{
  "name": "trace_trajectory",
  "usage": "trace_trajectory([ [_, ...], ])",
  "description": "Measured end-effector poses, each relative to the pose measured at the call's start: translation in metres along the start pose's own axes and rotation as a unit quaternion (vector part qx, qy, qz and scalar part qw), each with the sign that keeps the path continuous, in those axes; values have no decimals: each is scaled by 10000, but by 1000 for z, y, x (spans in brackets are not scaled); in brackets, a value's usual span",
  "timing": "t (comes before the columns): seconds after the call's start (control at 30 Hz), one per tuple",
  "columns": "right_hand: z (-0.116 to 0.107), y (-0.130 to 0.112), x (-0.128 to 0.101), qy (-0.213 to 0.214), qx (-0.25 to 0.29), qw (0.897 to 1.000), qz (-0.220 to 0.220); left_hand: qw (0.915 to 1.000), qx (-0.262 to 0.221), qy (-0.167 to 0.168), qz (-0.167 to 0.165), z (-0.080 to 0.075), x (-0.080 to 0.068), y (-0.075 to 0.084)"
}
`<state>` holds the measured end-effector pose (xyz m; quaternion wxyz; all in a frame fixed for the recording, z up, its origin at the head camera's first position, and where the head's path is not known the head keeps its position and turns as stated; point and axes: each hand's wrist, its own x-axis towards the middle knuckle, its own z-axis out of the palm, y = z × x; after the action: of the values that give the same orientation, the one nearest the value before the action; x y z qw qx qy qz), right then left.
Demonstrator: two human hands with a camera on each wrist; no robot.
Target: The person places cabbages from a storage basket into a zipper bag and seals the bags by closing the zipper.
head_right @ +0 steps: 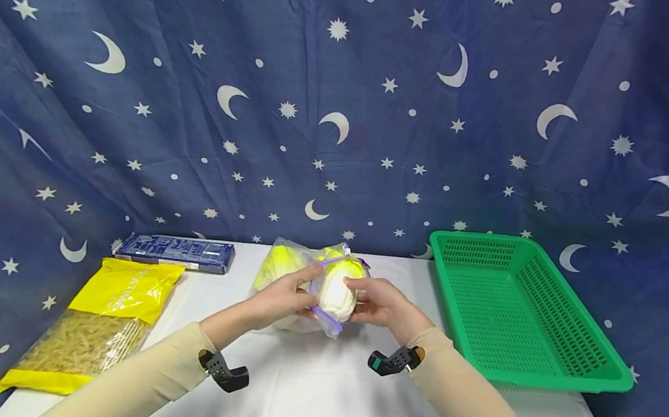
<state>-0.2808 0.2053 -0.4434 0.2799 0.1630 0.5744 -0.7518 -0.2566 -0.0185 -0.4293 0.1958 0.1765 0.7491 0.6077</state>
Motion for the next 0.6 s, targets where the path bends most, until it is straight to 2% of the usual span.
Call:
trace_trajectory([
  [0.13,1,2,-1,-1,-234,9997,-10,10000,-52,-16,20,1,0,0],
  [0.43,-3,1,-2,-198,-287,9992,-178,9999,-61,46,-75,0,2,2],
  [0.6,-3,3,-1,-280,-809,9951,-499,9998,-168,57,-124,-2,2,2],
])
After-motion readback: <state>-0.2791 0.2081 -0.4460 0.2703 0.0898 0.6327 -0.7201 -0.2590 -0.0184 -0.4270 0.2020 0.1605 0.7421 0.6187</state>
